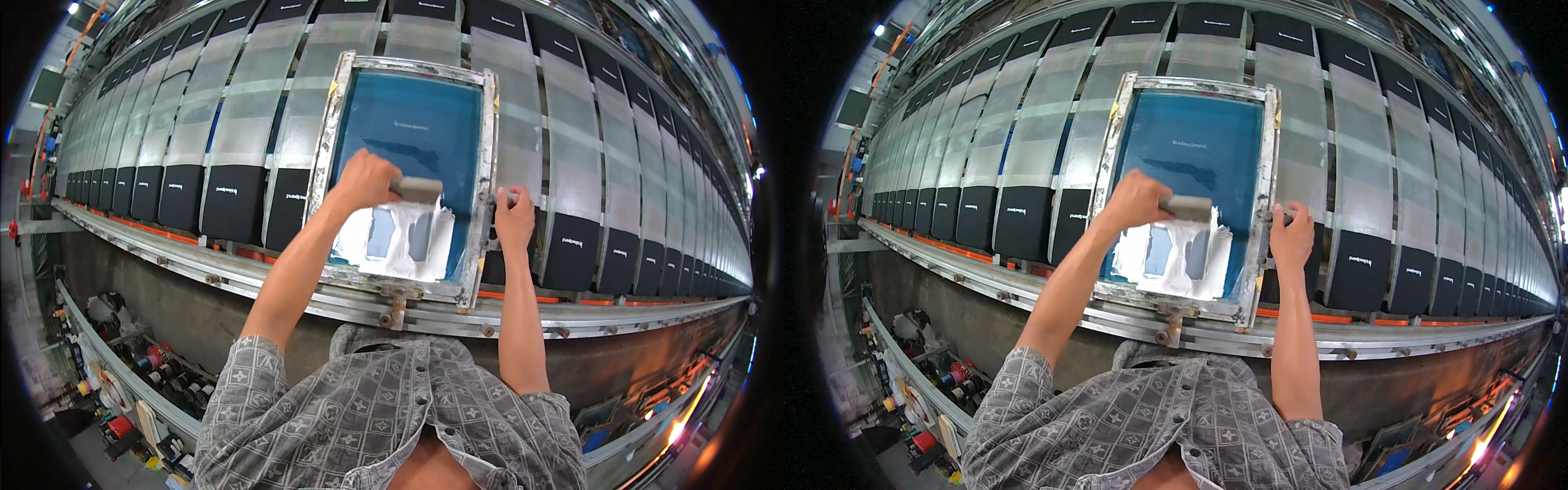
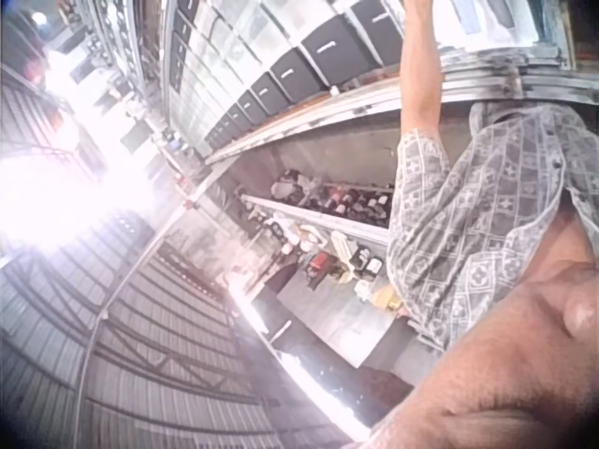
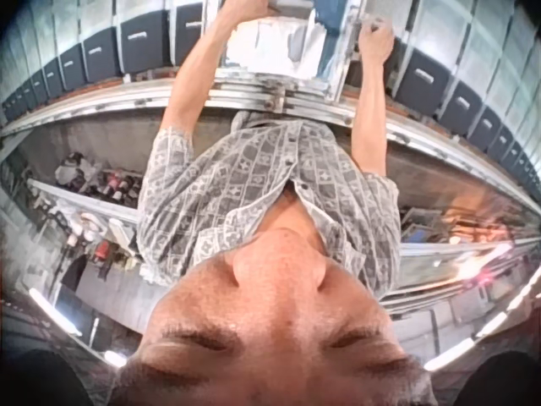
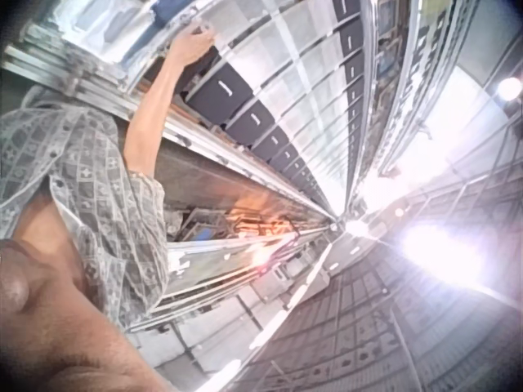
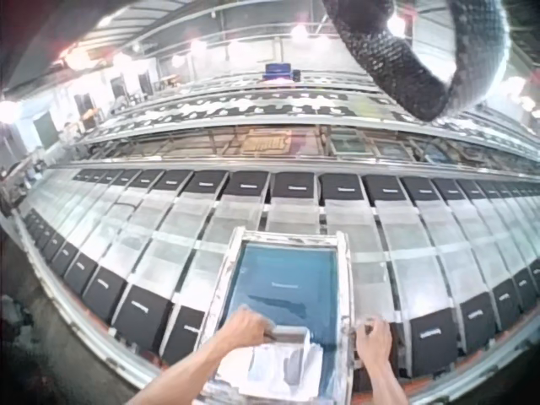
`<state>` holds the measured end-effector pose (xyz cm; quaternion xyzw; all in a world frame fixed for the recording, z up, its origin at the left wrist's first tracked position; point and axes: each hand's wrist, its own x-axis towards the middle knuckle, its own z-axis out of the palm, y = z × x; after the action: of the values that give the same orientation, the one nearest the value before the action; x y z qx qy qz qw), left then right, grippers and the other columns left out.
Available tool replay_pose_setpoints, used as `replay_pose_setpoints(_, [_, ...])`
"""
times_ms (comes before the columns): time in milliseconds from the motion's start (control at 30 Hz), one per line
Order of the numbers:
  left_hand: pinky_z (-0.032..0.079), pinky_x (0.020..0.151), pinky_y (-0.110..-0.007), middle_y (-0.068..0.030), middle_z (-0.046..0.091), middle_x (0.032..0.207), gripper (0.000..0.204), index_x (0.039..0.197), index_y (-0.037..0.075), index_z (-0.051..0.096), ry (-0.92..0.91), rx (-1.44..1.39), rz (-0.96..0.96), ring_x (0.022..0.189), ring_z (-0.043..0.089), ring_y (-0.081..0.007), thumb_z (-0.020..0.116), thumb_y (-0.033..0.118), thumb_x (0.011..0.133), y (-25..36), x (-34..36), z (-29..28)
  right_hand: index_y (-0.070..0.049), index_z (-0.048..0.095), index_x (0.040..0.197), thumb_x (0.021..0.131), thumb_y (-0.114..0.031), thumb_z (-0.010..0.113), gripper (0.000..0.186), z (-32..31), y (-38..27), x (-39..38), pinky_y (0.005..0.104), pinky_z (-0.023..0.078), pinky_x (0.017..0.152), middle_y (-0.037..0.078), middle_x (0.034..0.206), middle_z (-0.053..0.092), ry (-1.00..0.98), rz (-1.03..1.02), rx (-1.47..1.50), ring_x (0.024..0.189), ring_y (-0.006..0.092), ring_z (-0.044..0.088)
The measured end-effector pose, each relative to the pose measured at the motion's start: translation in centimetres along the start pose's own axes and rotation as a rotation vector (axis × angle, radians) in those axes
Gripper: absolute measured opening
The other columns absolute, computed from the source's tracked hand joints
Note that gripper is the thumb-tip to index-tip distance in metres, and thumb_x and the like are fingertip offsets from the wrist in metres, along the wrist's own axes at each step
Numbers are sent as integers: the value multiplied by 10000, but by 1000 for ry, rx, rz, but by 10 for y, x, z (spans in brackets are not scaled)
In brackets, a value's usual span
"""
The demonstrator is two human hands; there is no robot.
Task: The person uses a squeegee to spread white ink across a screen printing frame. They repeatedly pull the ink from the top to the bottom of the frame, then lift and reposition the squeegee to repeat the motion.
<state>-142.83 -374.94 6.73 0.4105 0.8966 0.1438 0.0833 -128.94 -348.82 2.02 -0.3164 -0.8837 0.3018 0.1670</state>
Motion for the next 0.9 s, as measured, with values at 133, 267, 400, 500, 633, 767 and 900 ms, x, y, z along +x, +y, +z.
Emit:
replay_pose_setpoints(133, [461,717,-409,-117,671,765,220,802,127,725,51,-187,-146,728,620,-301,806,239,630,11,-13,17,-6,629,933,874,-330,620,329,15,23,3,425,476,776,189,885,663,-89,195,134,836,356,632])
replay_pose_setpoints(267, [422,641,-357,-28,703,881,370,969,158,697,422,-80,44,700,602,-219,694,-8,639,57,-118,60,-4,613,897,882,-311,608,307,-4,3,9,385,460,699,153,789,639,-142,251,239,740,289,611])
replay_pose_setpoints(400, [420,748,-349,4,655,1016,447,1013,128,638,310,-41,3,853,572,-199,688,3,587,54,-166,29,-4,602,872,903,-304,588,302,-1,-39,-4,379,442,681,137,776,623,-83,168,292,706,240,567])
replay_pose_setpoints(500, [419,772,-350,3,659,948,402,943,127,656,254,-9,-27,858,582,-214,752,67,557,5,-171,6,0,588,839,908,-303,588,311,63,-42,-26,374,438,673,127,744,606,-30,105,346,676,219,540])
replay_pose_setpoints(633, [423,769,-361,-1,670,839,257,820,126,686,196,-2,-82,824,603,-216,786,133,584,-56,-191,-19,-2,575,832,915,-306,591,316,114,-89,-55,353,418,622,95,670,541,-64,112,508,626,194,493])
replay_pose_setpoints(767, [428,754,-360,-11,668,769,185,767,121,696,201,-61,-69,773,615,-214,789,161,611,-87,-195,-28,0,576,853,921,-301,588,309,120,-112,-69,336,415,617,107,684,552,-85,175,451,624,183,488])
replay_pose_setpoints(900, [440,718,-363,-20,670,758,203,780,119,700,134,-96,-77,760,622,-221,797,157,605,-90,-191,-24,-12,597,885,920,-311,582,302,122,-110,-69,339,439,642,118,712,590,-55,164,402,642,202,538])
